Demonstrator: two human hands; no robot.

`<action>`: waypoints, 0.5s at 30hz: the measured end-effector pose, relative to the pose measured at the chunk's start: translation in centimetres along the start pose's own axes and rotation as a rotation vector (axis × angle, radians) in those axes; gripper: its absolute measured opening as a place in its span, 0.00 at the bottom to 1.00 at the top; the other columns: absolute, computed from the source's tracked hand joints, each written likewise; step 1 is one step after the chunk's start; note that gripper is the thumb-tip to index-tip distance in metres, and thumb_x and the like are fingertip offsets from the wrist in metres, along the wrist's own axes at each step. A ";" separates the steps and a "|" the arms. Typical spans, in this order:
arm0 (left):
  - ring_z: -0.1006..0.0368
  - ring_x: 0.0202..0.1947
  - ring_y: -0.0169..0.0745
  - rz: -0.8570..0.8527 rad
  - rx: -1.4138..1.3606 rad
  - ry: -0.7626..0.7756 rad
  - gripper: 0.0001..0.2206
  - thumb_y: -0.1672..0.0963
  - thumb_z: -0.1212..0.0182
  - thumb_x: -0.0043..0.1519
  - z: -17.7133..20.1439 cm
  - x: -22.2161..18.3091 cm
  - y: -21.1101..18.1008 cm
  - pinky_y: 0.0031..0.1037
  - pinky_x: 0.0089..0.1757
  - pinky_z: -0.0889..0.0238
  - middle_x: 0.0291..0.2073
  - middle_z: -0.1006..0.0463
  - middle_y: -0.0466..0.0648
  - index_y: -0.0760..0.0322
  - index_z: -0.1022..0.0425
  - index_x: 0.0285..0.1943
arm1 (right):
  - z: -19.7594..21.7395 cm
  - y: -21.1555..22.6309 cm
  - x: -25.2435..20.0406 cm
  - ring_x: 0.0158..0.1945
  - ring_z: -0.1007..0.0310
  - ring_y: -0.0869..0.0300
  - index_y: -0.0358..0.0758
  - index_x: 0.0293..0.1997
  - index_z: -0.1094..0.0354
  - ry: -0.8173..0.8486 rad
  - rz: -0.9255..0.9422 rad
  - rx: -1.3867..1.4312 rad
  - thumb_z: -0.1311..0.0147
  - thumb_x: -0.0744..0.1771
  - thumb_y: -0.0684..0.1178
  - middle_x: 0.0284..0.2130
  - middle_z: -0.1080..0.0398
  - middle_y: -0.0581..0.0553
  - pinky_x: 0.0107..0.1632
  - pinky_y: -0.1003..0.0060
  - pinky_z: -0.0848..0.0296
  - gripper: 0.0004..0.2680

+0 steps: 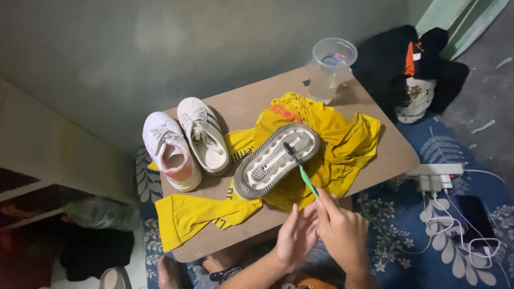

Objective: Scrubbing the sole of a sneaker with a toothbrush and water to clean it.

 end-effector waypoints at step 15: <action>0.30 0.54 0.42 0.112 -0.224 -0.354 0.21 0.49 0.49 0.68 1.5 1.3 1.9 0.31 0.55 0.40 0.58 0.24 0.52 0.66 0.24 0.62 | -0.6 0.0 0.1 0.14 0.25 0.47 0.45 0.54 0.24 0.031 -0.053 -0.077 0.44 0.66 0.51 0.18 0.23 0.37 0.19 0.53 0.33 0.13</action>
Point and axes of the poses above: each hand's wrist, its own x-axis towards the middle knuckle, its own z-axis out of the back of the hand, y = z × x, the point moved 1 cm from there along x, towards the middle knuckle
